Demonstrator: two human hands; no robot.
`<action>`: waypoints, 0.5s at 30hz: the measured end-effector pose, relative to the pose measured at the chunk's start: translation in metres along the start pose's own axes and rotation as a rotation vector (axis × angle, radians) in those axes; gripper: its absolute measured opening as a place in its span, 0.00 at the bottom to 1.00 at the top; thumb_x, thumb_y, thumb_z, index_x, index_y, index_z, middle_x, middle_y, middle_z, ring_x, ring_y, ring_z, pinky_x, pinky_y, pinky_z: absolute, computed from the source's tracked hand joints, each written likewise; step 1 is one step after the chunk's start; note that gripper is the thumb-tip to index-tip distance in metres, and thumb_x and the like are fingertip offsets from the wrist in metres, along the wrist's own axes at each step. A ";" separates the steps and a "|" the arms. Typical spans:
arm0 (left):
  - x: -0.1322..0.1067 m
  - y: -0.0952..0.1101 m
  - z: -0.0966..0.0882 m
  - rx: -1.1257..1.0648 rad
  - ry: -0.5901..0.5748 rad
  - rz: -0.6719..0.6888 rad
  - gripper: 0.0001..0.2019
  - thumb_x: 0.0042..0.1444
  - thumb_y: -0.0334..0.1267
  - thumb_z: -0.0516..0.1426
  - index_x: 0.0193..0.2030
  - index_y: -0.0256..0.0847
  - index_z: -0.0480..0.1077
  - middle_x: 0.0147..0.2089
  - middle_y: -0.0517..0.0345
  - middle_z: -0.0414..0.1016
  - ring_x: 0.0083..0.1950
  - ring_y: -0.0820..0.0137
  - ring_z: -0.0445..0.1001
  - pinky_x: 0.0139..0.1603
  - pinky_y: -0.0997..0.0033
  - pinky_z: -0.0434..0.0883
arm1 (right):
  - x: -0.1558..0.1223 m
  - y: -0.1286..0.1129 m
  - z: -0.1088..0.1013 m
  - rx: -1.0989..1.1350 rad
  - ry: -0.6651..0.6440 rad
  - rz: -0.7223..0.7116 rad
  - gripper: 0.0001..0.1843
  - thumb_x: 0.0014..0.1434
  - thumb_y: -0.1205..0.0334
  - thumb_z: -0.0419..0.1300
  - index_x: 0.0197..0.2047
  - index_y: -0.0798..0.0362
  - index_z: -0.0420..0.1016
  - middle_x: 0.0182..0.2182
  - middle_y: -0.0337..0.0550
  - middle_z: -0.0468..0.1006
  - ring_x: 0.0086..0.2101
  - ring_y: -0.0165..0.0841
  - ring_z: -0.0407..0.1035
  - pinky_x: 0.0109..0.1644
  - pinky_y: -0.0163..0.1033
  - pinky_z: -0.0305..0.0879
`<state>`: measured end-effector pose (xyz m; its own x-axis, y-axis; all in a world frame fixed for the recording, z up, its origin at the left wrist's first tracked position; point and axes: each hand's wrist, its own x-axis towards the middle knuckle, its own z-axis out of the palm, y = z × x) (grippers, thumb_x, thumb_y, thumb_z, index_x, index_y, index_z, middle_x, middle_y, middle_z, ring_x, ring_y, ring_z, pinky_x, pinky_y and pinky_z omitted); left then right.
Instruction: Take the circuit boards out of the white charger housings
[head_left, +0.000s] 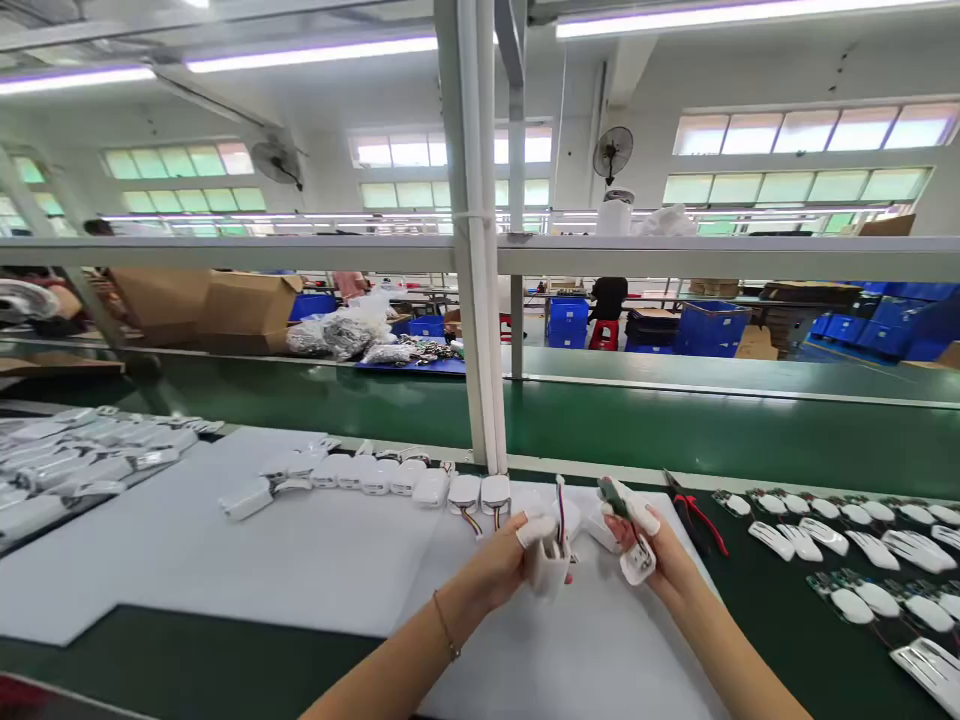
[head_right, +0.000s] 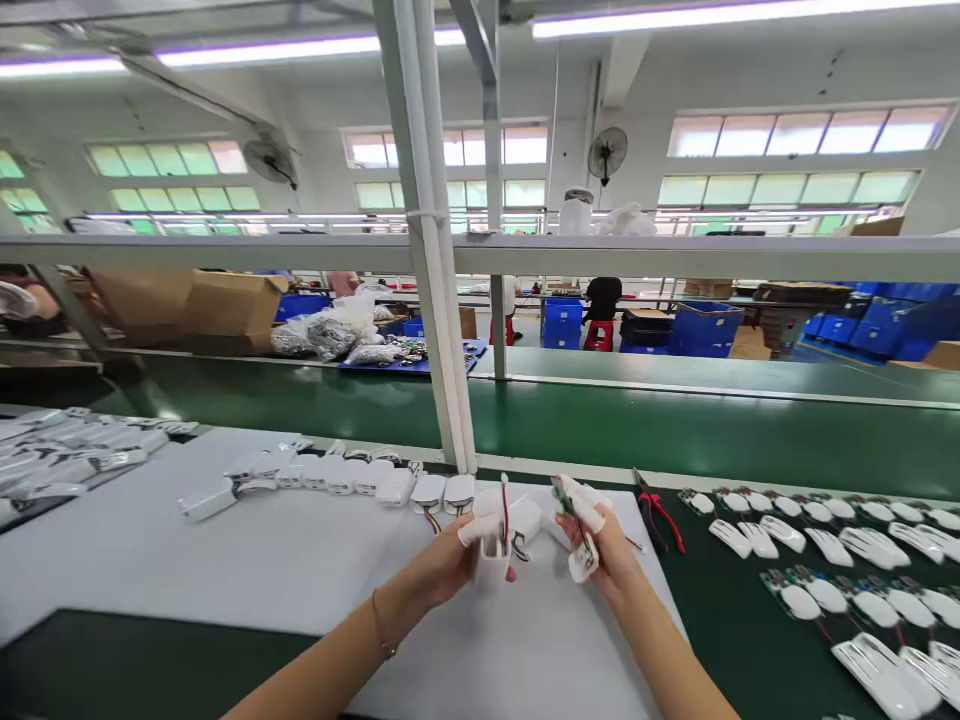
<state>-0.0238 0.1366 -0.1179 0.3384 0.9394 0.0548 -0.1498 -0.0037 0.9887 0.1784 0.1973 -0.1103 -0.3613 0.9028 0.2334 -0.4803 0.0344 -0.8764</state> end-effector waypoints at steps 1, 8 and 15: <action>-0.001 -0.003 -0.003 0.027 -0.016 -0.016 0.26 0.54 0.65 0.55 0.36 0.39 0.67 0.32 0.54 0.71 0.29 0.72 0.70 0.27 0.73 0.68 | -0.005 0.002 -0.001 -0.011 0.007 0.009 0.17 0.52 0.56 0.74 0.42 0.55 0.78 0.35 0.41 0.78 0.31 0.30 0.72 0.36 0.36 0.72; -0.033 -0.007 -0.007 0.375 -0.228 -0.046 0.13 0.49 0.44 0.67 0.41 0.44 0.79 0.42 0.55 0.68 0.37 0.71 0.70 0.36 0.73 0.69 | -0.028 0.012 -0.002 -0.077 0.024 0.179 0.25 0.45 0.56 0.77 0.46 0.47 0.79 0.33 0.38 0.77 0.29 0.31 0.73 0.31 0.33 0.70; -0.043 0.006 -0.015 0.800 -0.010 0.311 0.09 0.63 0.41 0.58 0.33 0.43 0.74 0.34 0.58 0.76 0.37 0.69 0.71 0.43 0.69 0.66 | -0.035 0.017 0.000 -0.083 -0.080 0.284 0.44 0.51 0.52 0.72 0.68 0.43 0.59 0.24 0.36 0.75 0.17 0.33 0.71 0.18 0.32 0.64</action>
<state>-0.0528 0.1015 -0.1168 0.3989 0.8528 0.3371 0.4618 -0.5044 0.7296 0.1829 0.1657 -0.1329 -0.5353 0.8446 0.0033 -0.2853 -0.1771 -0.9419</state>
